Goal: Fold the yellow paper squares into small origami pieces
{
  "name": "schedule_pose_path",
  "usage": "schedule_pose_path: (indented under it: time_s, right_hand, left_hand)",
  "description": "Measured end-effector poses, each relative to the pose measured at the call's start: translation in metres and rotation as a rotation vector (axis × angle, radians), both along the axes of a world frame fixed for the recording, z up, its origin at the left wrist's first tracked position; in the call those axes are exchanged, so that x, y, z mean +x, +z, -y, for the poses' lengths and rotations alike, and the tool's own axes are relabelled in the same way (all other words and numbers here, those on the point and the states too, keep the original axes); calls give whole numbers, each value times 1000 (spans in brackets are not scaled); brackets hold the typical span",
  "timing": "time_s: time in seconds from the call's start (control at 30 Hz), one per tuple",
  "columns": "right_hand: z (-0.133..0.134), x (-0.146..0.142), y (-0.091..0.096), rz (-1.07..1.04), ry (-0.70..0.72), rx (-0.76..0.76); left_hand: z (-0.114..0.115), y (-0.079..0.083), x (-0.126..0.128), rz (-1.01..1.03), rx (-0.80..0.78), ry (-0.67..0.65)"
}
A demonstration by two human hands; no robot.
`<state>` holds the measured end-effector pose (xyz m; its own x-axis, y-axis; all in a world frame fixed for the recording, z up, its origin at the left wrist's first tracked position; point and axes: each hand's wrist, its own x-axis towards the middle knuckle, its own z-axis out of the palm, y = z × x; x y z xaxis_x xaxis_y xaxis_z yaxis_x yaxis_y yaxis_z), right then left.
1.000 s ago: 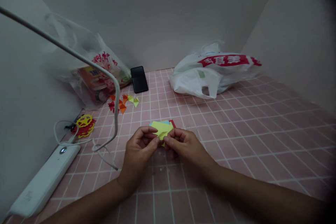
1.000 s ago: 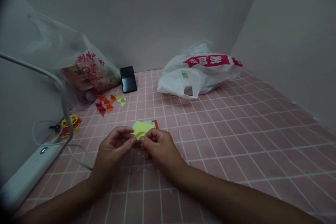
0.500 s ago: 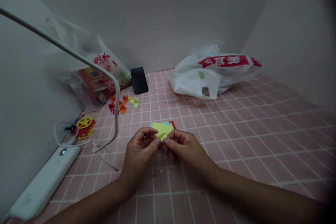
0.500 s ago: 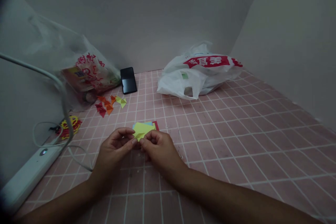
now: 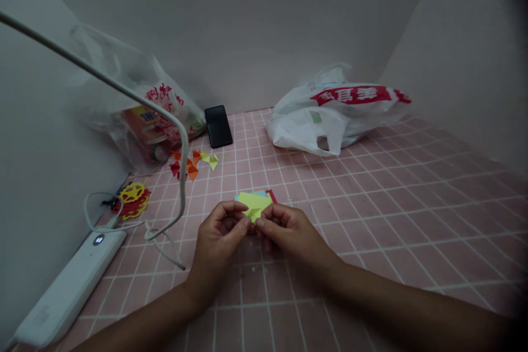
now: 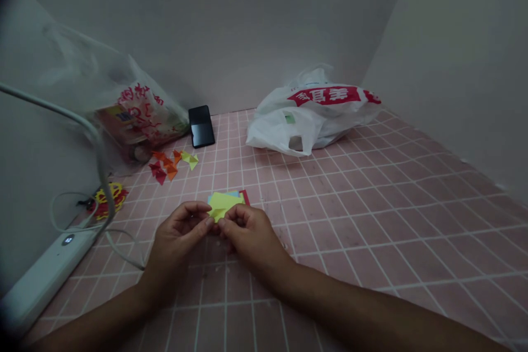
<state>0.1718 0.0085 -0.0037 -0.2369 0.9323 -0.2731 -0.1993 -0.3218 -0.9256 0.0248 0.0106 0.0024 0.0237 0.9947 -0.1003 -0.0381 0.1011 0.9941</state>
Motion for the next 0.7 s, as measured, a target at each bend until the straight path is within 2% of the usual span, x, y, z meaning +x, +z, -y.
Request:
schedule_pose_path:
  time_s: [0.23, 0.7]
  right_hand:
    - [0, 1, 2, 39, 5, 73]
    - [-1, 0, 0, 47, 3, 40]
  left_hand:
    - [-1, -2, -1, 49, -1, -19]
    - [0, -2, -2, 36, -16, -39]
